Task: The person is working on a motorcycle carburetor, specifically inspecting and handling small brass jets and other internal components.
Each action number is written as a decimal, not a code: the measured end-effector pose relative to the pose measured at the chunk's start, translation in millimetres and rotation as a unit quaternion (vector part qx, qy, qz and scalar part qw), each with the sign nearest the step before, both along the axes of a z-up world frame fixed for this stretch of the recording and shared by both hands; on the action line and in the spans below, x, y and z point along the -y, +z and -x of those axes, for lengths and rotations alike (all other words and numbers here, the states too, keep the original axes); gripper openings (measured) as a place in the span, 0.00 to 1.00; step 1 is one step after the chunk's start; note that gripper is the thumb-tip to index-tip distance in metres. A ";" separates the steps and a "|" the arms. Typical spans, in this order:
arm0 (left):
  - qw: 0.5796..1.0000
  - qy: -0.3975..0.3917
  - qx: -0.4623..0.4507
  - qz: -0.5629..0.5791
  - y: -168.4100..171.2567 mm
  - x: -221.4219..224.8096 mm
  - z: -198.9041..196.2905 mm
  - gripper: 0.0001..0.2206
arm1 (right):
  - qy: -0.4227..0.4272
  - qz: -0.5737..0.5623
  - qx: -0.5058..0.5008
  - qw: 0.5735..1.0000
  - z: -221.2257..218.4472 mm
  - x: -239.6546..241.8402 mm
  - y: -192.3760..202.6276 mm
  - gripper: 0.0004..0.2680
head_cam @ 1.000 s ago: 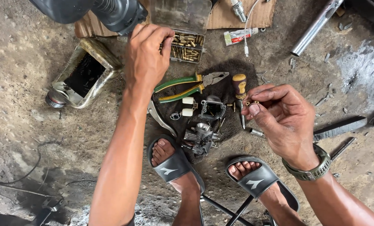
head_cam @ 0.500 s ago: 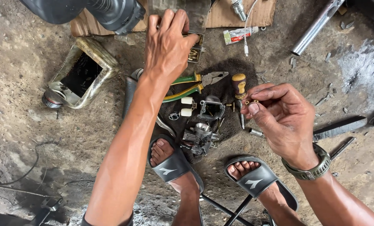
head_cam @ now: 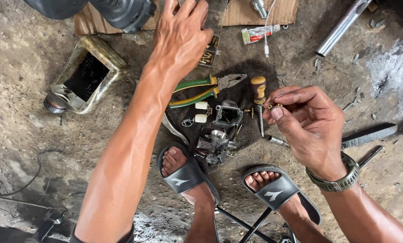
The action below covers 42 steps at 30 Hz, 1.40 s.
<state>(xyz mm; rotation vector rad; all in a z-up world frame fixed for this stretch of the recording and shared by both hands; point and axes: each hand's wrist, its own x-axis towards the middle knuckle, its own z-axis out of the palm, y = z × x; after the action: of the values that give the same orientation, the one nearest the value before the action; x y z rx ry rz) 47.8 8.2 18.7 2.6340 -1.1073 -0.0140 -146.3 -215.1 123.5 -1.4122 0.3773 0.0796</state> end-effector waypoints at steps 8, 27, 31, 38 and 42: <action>0.999 -0.034 0.006 0.023 2.6 2.9 0.4 0.06 | 0.000 0.002 -0.008 1.000 1.9 -4.6 -0.6 0.07; 0.996 -0.073 -0.055 0.002 15.6 0.5 -2.1 0.08 | 0.002 -0.032 0.024 0.999 -0.7 -1.2 0.4 0.07; 0.989 0.008 -0.113 0.097 39.4 -1.7 15.5 0.05 | -0.005 -0.038 0.030 0.999 -1.7 0.1 2.4 0.06; 0.654 0.167 -0.544 0.499 117.5 9.7 101.7 0.09 | 0.008 -0.017 0.031 0.999 -8.6 -4.4 19.0 0.07; 0.443 0.159 -0.611 0.637 131.2 11.7 124.2 0.09 | 0.041 0.014 0.043 0.998 -9.4 -5.8 33.2 0.07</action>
<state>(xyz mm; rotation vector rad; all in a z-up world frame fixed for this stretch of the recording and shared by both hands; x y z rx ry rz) -76.5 -3.6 149.8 0.7756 0.1228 -0.6103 -137.0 -209.3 156.7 -1.4544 0.2508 0.0804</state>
